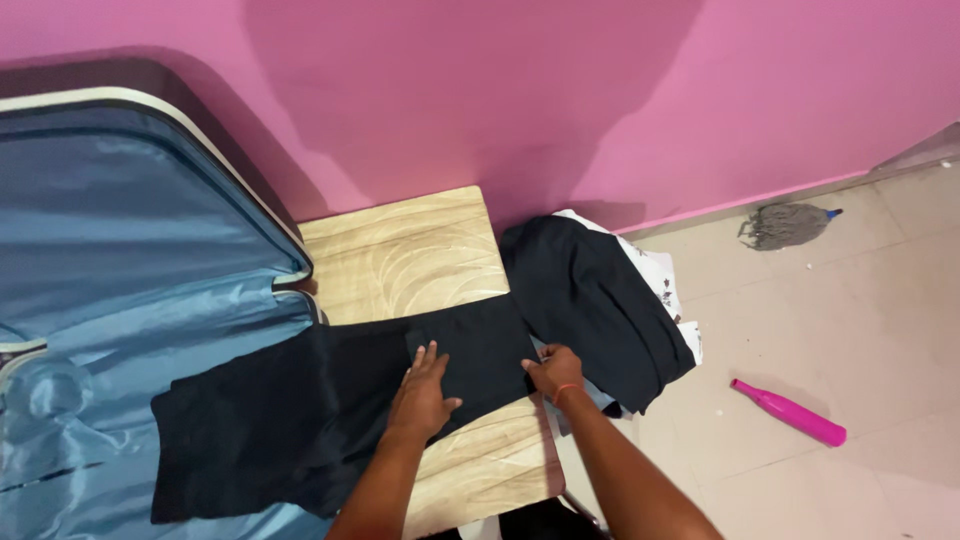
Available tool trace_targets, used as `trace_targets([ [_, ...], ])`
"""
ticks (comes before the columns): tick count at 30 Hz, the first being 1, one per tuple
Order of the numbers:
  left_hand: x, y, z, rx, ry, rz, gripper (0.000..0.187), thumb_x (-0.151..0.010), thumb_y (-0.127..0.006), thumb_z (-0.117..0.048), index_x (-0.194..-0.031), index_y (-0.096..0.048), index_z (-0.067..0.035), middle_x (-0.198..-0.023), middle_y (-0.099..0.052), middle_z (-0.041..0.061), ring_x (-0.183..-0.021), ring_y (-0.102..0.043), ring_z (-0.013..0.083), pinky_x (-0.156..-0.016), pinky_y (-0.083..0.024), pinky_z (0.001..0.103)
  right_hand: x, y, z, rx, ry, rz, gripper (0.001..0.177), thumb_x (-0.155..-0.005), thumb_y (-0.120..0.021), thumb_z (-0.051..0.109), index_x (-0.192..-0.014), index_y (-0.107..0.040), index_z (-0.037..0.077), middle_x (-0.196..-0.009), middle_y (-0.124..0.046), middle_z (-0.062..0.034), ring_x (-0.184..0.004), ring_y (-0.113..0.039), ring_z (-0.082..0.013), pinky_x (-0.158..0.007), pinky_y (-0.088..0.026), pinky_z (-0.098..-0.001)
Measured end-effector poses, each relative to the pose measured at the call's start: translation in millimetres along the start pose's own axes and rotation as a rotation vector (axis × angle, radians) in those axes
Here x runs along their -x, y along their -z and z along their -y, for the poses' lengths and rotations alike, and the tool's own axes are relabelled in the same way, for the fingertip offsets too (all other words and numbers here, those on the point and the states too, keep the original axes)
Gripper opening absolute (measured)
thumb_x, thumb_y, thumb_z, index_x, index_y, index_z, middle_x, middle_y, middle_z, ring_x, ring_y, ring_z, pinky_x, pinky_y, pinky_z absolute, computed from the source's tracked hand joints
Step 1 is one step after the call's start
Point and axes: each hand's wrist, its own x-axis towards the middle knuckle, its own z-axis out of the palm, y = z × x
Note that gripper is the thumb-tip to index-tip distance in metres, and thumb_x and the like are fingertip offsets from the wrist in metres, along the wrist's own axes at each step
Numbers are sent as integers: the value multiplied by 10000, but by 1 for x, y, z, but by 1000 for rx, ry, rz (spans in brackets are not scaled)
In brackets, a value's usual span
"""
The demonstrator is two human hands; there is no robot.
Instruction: The person folds a pair of black trousers on a wooden table and places them into an open blue-lined suitcase.
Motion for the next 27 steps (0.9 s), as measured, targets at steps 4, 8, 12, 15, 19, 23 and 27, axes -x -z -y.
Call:
trace_targets([
  [4,6,-7,3,-80,-15,-13,850,-822,-824,-285,-1534,-394,-111,-1689,-169,104,-1567,-148,246,-1254,-235,400,-7,15,-24,-60,-113,274,330,-862,-843,270,-949,-741,-32,-868,-743,-162,-755,-680,-193,-733,-548,-340],
  [8,6,-17,11,-84,-72,-65,830,-830,-818,-300,-1511,-391,-92,-1671,-163,125,-1557,-129,265,-1230,-212,428,-3,8,-54,-389,-47,247,330,-817,-861,156,-811,-640,-90,-766,-648,-100,-699,-620,-151,-658,-595,-401],
  [12,4,-5,12,-17,-67,-35,734,-817,-830,-246,-1450,-495,-87,-1669,-195,138,-1558,-175,271,-1234,-239,412,17,2,-45,-2,41,26,273,-836,-828,206,-799,-699,-31,-716,-714,-131,-682,-614,-175,-718,-556,-358],
  [15,15,14,10,319,-147,-324,536,-821,-816,-201,-1312,-641,-77,-1532,-456,177,-1404,-428,350,-1126,-406,423,21,3,-33,18,-50,12,369,-826,-855,295,-882,-715,-42,-795,-752,-149,-722,-677,-212,-774,-561,-337],
  [19,39,68,33,544,-300,-706,269,-864,-772,-154,-1113,-726,-62,-1202,-727,146,-1060,-712,313,-875,-580,378,10,1,-38,30,47,-46,521,-830,-860,378,-1144,-697,-3,-972,-736,-129,-848,-696,-212,-806,-564,-339],
  [23,52,113,108,581,-122,-940,214,-943,-741,-192,-1089,-707,-39,-1082,-718,137,-932,-738,278,-817,-600,348,-15,-11,-21,-87,12,-67,558,-778,-889,357,-1141,-712,-28,-1009,-761,-113,-918,-712,-186,-868,-557,-311],
  [27,48,135,204,300,202,-773,538,-817,-861,-286,-1220,-654,4,-1210,-651,212,-1128,-623,378,-955,-504,473,-26,-14,6,-121,-38,-6,561,-744,-907,284,-1158,-694,-29,-1012,-764,-137,-916,-708,-215,-851,-564,-321],
])
